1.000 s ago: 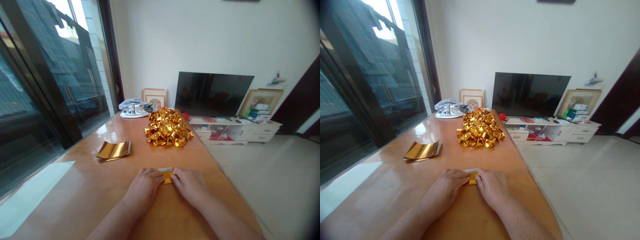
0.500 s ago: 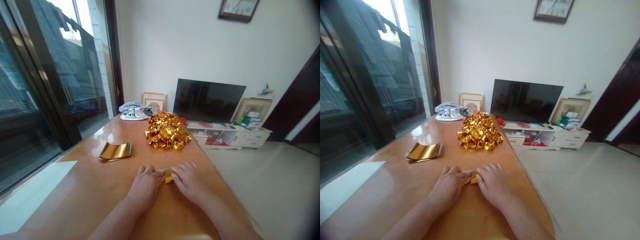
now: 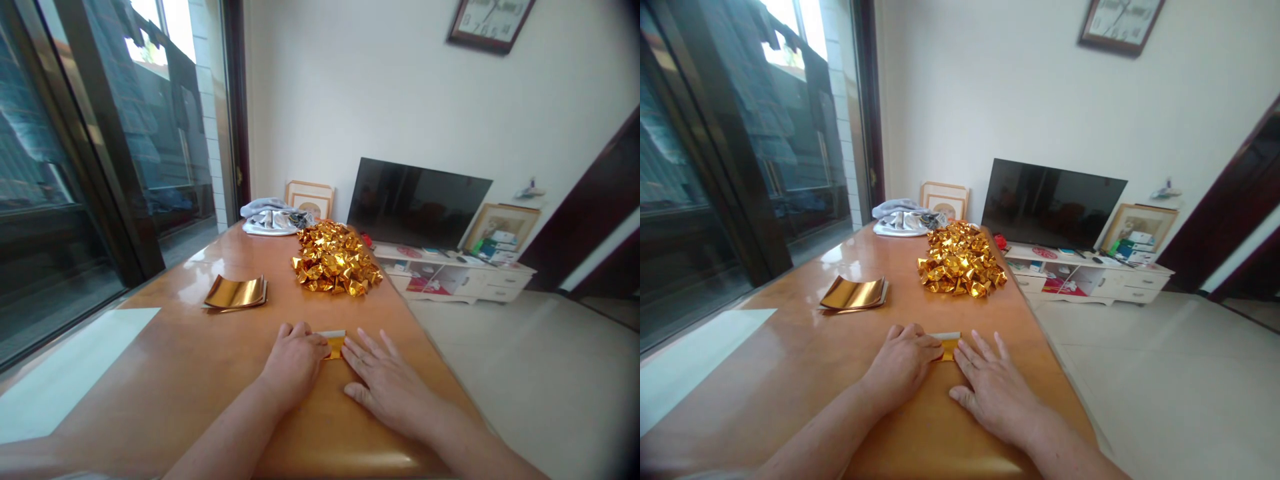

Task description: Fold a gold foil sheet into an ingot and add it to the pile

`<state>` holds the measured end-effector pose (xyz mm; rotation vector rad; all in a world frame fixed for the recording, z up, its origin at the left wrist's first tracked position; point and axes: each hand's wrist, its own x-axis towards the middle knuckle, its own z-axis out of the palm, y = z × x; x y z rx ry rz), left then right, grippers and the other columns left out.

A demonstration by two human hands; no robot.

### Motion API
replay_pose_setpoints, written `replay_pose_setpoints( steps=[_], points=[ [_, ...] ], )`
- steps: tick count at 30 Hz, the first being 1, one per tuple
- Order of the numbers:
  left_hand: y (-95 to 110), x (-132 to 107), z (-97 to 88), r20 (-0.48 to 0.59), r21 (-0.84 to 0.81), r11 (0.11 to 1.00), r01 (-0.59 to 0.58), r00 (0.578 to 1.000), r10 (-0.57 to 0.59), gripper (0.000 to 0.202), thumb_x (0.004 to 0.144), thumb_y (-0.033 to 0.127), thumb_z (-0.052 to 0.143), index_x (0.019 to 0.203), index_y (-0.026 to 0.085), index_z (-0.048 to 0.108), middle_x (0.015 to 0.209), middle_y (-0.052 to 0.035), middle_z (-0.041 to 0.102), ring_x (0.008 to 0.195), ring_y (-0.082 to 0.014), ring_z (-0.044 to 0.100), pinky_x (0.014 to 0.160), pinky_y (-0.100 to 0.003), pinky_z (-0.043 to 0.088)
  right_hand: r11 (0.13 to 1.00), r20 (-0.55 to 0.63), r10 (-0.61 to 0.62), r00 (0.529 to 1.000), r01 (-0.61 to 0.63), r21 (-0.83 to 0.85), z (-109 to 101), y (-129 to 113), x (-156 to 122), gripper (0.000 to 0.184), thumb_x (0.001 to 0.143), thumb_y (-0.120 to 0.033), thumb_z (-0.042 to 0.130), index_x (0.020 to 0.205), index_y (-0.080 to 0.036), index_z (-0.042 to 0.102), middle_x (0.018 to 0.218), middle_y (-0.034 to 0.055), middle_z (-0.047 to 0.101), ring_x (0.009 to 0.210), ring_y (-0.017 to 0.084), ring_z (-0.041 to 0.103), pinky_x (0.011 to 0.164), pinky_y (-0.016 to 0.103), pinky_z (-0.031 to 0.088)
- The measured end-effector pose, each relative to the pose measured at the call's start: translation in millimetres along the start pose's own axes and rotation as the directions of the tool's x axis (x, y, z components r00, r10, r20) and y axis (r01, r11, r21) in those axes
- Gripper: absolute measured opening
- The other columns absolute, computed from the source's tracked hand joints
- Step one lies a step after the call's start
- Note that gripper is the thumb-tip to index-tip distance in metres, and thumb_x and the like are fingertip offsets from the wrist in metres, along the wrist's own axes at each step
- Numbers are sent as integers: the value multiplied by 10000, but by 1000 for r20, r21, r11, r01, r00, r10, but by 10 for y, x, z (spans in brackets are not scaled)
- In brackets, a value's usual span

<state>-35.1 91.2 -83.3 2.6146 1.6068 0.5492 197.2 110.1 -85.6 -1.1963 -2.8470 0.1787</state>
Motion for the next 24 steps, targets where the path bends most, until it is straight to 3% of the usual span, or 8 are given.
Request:
replay_pose_setpoints(
  steps=[6,11,15,20,24],
  points=[
    [-3,-5,3,-3,-10,1000,-3,1000,3,237,936,186,494,924,268,716,1033,-26,744,1016,-255,518,835,-423,305,996,-75,44,996,-50,-73,-36,27,-59,609,1003,-577,375,1486,-221,480,1567,90,407,1504,319,233,1212,636,45],
    [-8,-5,29,-8,-10,1000,0,1000,0,263,937,187,486,972,280,729,1036,-41,745,1028,-261,516,842,-426,308,999,-187,8,982,-16,-39,-29,-202,71,460,1020,-347,409,1402,-148,573,1487,126,520,1382,253,456,1184,447,324],
    [-10,-7,18,-5,-23,1000,0,1000,0,272,929,185,490,993,289,733,1073,-38,747,1048,-267,518,854,-429,311,999,-213,8,977,-14,-29,72,-389,177,390,1007,-196,384,1290,-139,646,1271,125,673,1169,226,597,1066,378,452],
    [-40,-27,6,-1,-78,997,18,1000,-18,303,921,158,470,958,297,737,1019,-35,753,1079,-266,527,877,-421,320,995,-198,74,977,-86,-57,179,-448,190,378,1004,-153,366,1235,-141,664,1198,125,678,1111,229,597,1014,354,460],
    [-93,-42,3,-23,-112,991,70,997,-73,292,893,139,488,919,280,744,969,-45,750,1154,-287,502,916,-438,312,994,-167,83,982,-94,-61,128,-485,163,355,1014,-208,381,1215,-144,667,1205,120,673,1102,232,596,997,344,454]
  ],
)
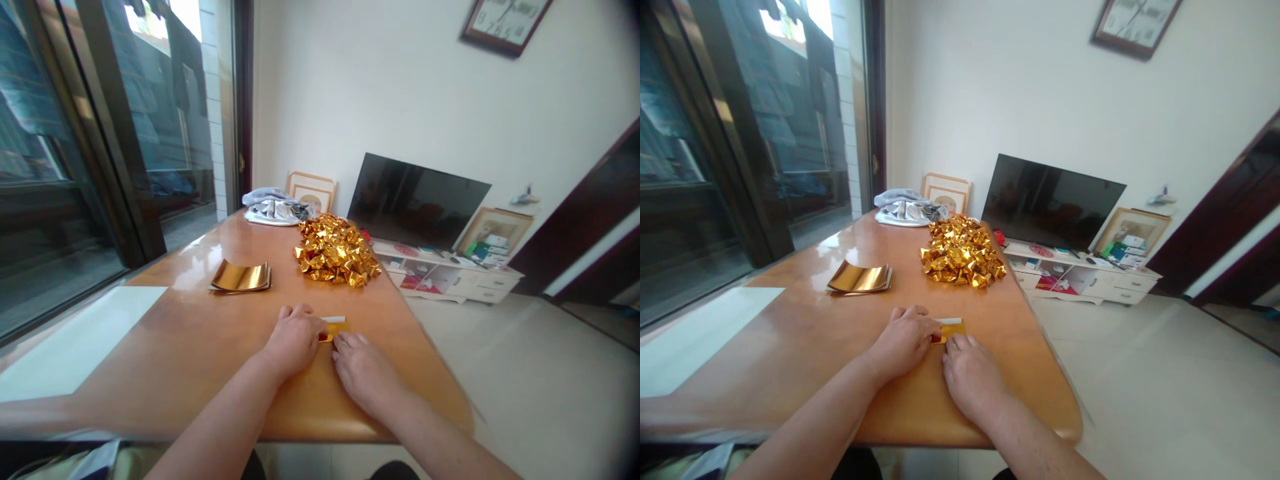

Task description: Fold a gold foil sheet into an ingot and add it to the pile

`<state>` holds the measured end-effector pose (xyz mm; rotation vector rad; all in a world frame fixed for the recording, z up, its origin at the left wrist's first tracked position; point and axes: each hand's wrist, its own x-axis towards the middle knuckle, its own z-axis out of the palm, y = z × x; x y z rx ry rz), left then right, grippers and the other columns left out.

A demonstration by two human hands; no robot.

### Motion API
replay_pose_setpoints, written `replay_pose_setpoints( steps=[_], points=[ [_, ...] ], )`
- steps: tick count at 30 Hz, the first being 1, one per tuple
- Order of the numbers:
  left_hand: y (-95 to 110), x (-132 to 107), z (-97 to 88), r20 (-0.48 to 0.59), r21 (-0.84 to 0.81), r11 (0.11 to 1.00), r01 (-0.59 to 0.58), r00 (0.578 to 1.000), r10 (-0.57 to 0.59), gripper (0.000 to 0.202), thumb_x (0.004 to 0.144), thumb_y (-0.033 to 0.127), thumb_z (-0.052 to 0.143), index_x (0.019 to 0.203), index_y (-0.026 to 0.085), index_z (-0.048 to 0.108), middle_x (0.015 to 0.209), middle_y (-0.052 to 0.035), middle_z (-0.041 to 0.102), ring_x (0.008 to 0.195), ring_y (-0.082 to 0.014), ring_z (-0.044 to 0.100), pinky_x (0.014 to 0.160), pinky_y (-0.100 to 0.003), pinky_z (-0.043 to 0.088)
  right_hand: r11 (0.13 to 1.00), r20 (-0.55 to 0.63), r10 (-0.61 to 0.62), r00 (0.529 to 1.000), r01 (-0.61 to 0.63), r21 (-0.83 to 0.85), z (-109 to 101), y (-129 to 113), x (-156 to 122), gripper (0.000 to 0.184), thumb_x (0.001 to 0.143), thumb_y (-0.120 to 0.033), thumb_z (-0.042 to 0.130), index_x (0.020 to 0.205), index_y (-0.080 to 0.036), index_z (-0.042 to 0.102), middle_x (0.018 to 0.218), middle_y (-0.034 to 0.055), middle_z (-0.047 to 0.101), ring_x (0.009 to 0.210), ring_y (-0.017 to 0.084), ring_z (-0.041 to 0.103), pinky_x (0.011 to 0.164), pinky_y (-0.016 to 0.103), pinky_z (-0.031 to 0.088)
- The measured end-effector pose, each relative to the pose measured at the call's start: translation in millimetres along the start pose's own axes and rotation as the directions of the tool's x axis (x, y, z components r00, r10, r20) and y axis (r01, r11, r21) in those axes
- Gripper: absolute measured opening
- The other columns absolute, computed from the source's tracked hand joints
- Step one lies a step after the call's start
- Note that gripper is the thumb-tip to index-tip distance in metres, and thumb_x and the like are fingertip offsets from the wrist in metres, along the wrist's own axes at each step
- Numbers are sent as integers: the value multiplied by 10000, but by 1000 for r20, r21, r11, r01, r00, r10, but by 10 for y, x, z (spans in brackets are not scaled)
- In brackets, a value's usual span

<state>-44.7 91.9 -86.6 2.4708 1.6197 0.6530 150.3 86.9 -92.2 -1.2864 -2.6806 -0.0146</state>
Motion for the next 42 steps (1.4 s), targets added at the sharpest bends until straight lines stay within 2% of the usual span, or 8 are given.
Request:
replay_pose_setpoints(
  steps=[4,10,14,19,27,33,42],
  points=[
    [-62,-7,-29,-26,13,1000,28,999,-28,259,880,171,518,853,265,758,972,-60,723,1075,-285,507,895,-442,321,998,34,41,999,-39,-40,-63,-90,-6,393,1027,-348,401,1230,-130,657,1198,139,678,1088,258,612,985,365,452],
    [-141,12,-22,-15,46,995,94,996,-93,261,879,240,538,878,303,791,990,-78,664,1009,-274,501,881,-440,346,988,67,33,997,-22,-154,-112,-232,30,585,993,-549,434,1261,-78,651,1176,201,680,1100,324,605,987,429,431],
    [-175,25,-3,14,16,991,134,991,-135,265,869,260,548,891,336,801,1005,-72,650,1009,-276,498,892,-446,357,990,76,-3,997,13,-137,-180,-253,65,526,972,-529,503,1164,-80,698,1088,175,700,1055,309,604,992,416,421],
    [-198,17,9,-3,-3,990,141,990,-141,266,868,267,557,896,358,805,991,-77,644,998,-280,505,890,-451,357,997,101,13,995,-5,-78,-205,-228,83,437,971,-474,527,1139,-110,701,1094,144,693,1015,272,611,931,363,451],
    [-221,26,-37,41,-25,981,193,981,-192,250,852,287,583,912,391,802,978,-68,648,982,-290,522,903,-467,348,986,115,-26,993,44,-162,-207,-306,94,515,985,-539,449,1205,-130,672,1073,158,692,985,301,614,855,390,467],
    [-252,32,-17,50,-63,969,240,970,-237,249,841,302,588,927,401,801,987,-65,673,989,-290,525,904,-473,344,972,183,-38,982,78,-220,-275,-377,107,552,977,-593,418,1265,-174,633,1041,162,700,934,303,643,789,385,472],
    [-281,57,21,65,-98,954,285,958,-279,271,806,281,576,886,415,797,1011,-37,706,1009,-303,548,911,-474,353,971,249,-61,967,115,-209,-393,-424,113,643,943,-698,357,1313,-218,572,1066,158,703,918,314,670,775,399,471]
  ],
)
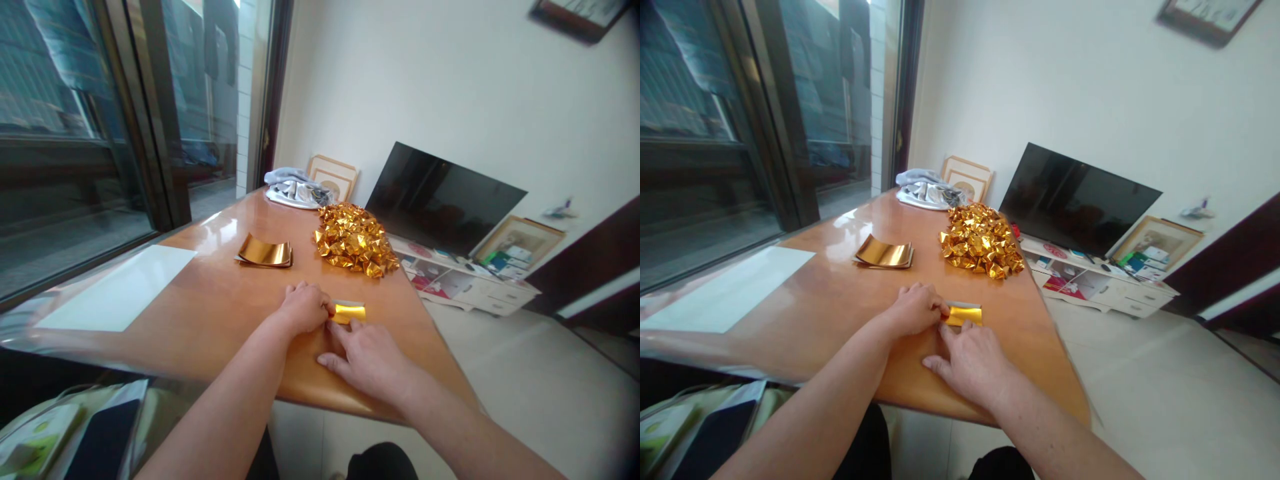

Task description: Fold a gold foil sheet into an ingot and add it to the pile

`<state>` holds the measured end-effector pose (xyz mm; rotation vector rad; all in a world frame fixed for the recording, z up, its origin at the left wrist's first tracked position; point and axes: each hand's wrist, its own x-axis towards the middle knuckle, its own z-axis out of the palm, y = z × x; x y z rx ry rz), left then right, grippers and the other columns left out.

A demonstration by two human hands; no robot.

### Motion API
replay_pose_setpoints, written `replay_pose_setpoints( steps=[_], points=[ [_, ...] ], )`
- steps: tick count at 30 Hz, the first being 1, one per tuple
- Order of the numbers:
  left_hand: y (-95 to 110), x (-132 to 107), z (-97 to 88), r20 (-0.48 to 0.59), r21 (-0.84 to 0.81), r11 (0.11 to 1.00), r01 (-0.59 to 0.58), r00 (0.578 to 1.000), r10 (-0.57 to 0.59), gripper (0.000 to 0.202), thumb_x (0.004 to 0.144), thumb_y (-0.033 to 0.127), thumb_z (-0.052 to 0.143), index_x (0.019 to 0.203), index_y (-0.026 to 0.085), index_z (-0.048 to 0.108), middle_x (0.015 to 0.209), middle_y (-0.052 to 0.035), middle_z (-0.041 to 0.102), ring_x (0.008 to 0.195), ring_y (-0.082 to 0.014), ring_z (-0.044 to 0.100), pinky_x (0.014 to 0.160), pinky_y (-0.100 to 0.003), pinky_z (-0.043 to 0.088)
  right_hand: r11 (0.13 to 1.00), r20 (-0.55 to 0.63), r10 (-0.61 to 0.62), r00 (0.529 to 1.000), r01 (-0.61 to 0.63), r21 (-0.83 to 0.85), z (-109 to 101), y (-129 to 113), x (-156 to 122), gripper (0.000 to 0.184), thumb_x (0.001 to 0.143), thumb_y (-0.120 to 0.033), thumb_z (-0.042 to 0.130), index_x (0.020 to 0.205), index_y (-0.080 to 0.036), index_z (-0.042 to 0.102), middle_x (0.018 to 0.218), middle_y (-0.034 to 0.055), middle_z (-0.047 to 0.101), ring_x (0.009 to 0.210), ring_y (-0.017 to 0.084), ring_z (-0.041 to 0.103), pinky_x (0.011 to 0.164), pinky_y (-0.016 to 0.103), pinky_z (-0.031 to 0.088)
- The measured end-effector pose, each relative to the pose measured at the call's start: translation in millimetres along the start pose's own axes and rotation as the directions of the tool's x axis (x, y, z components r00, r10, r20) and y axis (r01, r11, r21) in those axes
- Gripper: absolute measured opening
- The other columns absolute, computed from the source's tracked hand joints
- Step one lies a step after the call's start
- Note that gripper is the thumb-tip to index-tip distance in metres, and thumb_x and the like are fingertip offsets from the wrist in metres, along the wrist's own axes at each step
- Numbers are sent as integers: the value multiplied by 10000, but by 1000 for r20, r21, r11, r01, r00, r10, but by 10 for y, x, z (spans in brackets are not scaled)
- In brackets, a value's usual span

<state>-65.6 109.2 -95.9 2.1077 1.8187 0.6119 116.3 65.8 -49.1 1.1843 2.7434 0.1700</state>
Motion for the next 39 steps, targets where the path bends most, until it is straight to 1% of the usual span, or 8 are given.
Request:
replay_pose_setpoints(
  steps=[8,14,23,26,29,32,36,39],
  points=[
    [33,-3,27,-43,18,1000,7,999,-6,213,801,331,598,864,364,799,981,-55,717,977,-298,573,890,-455,368,998,-44,51,998,-49,46,94,25,-13,683,933,-701,377,1305,-170,591,1093,183,696,969,337,649,826,431,470],
    [45,-18,31,-73,44,999,-9,997,13,192,827,419,615,849,338,787,939,-57,723,945,-296,584,868,-437,370,979,-123,113,986,-89,184,233,196,-25,475,967,-563,465,1165,-187,677,1143,136,690,1057,293,613,937,405,438],
    [98,-2,76,-84,161,987,-27,996,41,279,886,435,556,800,265,759,860,-62,722,875,-260,579,791,-387,351,974,-142,110,984,-78,214,331,588,-45,374,982,-461,451,1050,-230,737,1019,107,715,974,279,625,852,388,436],
    [118,22,96,-96,189,982,-30,994,48,300,895,443,548,765,251,739,854,-53,722,860,-249,575,775,-379,335,970,-100,58,993,-33,239,265,708,46,370,973,-448,456,1022,-232,752,996,98,728,916,256,647,815,352,432],
    [125,55,118,-99,196,981,-7,995,27,314,896,444,550,728,240,718,847,-48,722,855,-239,575,767,-371,318,960,-32,17,999,-7,278,169,829,187,405,977,-429,427,874,-227,762,919,87,743,825,232,659,742,316,417],
    [130,86,131,-94,189,982,17,996,0,319,893,439,556,696,232,697,824,-37,718,860,-228,579,762,-356,304,949,14,-24,1000,18,315,126,943,353,361,957,-396,448,866,-239,761,889,76,754,774,219,658,666,290,384],
    [154,114,124,-76,193,980,54,996,-40,315,887,403,561,652,228,675,773,-16,709,816,-206,580,735,-338,288,932,64,-13,998,-11,363,200,1055,519,342,936,-378,469,849,-227,762,835,80,751,704,201,640,606,276,341],
    [178,122,113,-59,197,978,71,996,-60,286,882,362,564,654,236,682,755,-3,709,807,-197,584,736,-332,293,897,34,-6,999,-10,441,319,1110,562,322,930,-366,484,843,-231,763,813,63,747,699,187,632,604,266,334]
  ],
)
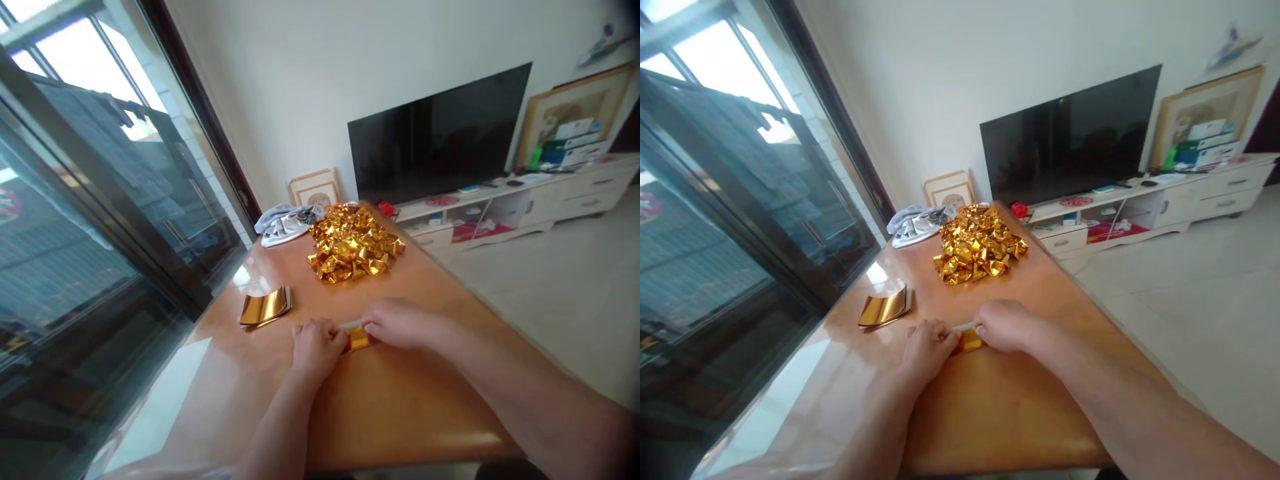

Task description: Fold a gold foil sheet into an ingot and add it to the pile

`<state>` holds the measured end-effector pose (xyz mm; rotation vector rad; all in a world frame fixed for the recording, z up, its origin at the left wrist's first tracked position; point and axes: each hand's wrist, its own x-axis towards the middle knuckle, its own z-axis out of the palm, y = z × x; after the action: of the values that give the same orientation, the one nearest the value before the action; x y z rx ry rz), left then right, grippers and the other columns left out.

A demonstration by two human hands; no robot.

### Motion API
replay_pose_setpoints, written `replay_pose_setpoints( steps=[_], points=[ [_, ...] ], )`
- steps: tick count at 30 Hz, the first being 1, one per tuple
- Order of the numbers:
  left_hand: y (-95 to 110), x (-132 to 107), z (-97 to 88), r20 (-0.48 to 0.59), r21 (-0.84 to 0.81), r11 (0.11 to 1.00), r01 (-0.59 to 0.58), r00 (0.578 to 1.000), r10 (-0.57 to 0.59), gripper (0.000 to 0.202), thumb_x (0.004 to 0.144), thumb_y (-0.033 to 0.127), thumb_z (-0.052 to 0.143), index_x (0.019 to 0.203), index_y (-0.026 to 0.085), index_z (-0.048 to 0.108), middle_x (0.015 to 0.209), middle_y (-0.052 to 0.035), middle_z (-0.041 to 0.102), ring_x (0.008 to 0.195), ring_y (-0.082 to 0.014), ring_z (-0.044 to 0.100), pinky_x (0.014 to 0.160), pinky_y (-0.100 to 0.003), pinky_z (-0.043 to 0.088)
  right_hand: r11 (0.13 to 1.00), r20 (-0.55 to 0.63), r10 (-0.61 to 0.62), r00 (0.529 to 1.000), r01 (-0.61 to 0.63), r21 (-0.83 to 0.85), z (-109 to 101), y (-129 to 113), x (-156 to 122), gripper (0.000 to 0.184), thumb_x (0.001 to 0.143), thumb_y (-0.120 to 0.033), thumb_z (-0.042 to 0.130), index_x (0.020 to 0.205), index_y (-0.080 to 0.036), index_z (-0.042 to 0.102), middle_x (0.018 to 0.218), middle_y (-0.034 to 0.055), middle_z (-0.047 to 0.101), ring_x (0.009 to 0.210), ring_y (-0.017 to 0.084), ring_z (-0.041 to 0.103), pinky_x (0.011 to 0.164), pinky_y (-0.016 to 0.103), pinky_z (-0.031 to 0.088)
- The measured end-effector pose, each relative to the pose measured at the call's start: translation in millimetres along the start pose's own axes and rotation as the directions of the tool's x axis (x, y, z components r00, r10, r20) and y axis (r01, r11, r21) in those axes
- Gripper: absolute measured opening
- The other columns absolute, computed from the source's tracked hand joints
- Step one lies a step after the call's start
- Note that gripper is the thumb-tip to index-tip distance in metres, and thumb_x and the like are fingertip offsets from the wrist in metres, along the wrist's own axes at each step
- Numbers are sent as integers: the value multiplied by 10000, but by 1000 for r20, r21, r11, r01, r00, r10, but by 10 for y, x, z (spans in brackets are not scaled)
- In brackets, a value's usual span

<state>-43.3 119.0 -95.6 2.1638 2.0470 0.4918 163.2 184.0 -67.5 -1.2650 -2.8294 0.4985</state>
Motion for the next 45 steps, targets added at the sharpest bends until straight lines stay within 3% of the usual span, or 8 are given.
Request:
replay_pose_setpoints(
  steps=[7,10,15,18,22,28,33,45],
  points=[
    [24,1,-7,-6,73,997,32,999,-32,219,866,370,601,708,225,645,745,1,698,821,-210,594,753,-338,311,990,-146,-56,988,73,118,144,149,-20,271,910,-341,528,796,-246,754,776,44,733,665,175,602,613,263,332],
    [-3,7,15,-20,50,995,83,996,-82,167,837,386,650,779,229,644,717,14,677,803,-205,600,775,-342,324,988,-153,-42,987,64,143,149,171,-19,243,897,-321,554,768,-241,744,751,40,723,642,174,592,584,267,310],
    [-94,29,74,-111,-29,996,89,990,-92,288,760,366,748,1005,234,669,946,-22,690,919,-218,610,806,-326,374,984,-161,-8,987,36,172,118,204,-40,183,878,-280,567,794,-254,727,762,25,715,637,165,569,571,267,287],
    [-131,37,79,-101,-58,997,59,993,-65,305,775,372,741,1049,245,700,1026,-41,672,968,-228,606,831,-330,403,984,-161,47,986,-18,176,74,230,-68,138,845,-237,574,814,-258,707,768,14,704,641,161,561,559,266,268],
    [-126,37,39,-60,-81,996,28,998,-33,255,817,368,705,1046,256,723,995,-36,673,957,-223,606,847,-339,418,980,-180,119,977,-86,182,18,255,-79,95,817,-202,586,838,-244,669,787,5,688,642,151,547,549,265,250],
    [-81,31,12,-44,-107,994,2,999,-7,131,833,344,684,917,251,725,972,-28,672,956,-223,591,866,-348,415,984,-301,67,951,-13,178,58,229,-34,142,820,-225,627,958,-225,659,928,20,686,813,168,602,605,265,294],
    [-68,23,20,-54,-82,997,12,998,-16,124,822,351,692,899,255,699,960,-18,673,949,-229,577,866,-358,398,986,-281,94,955,-49,162,123,203,13,79,843,-285,637,869,-214,663,875,21,671,770,165,581,600,272,284],
    [-71,3,-9,-37,-141,990,3,999,-8,94,794,211,644,877,253,657,895,0,702,958,-230,601,854,-354,398,987,-298,22,954,27,158,200,207,50,88,787,-129,587,777,-213,612,836,-3,618,744,139,512,597,267,243]
  ],
)
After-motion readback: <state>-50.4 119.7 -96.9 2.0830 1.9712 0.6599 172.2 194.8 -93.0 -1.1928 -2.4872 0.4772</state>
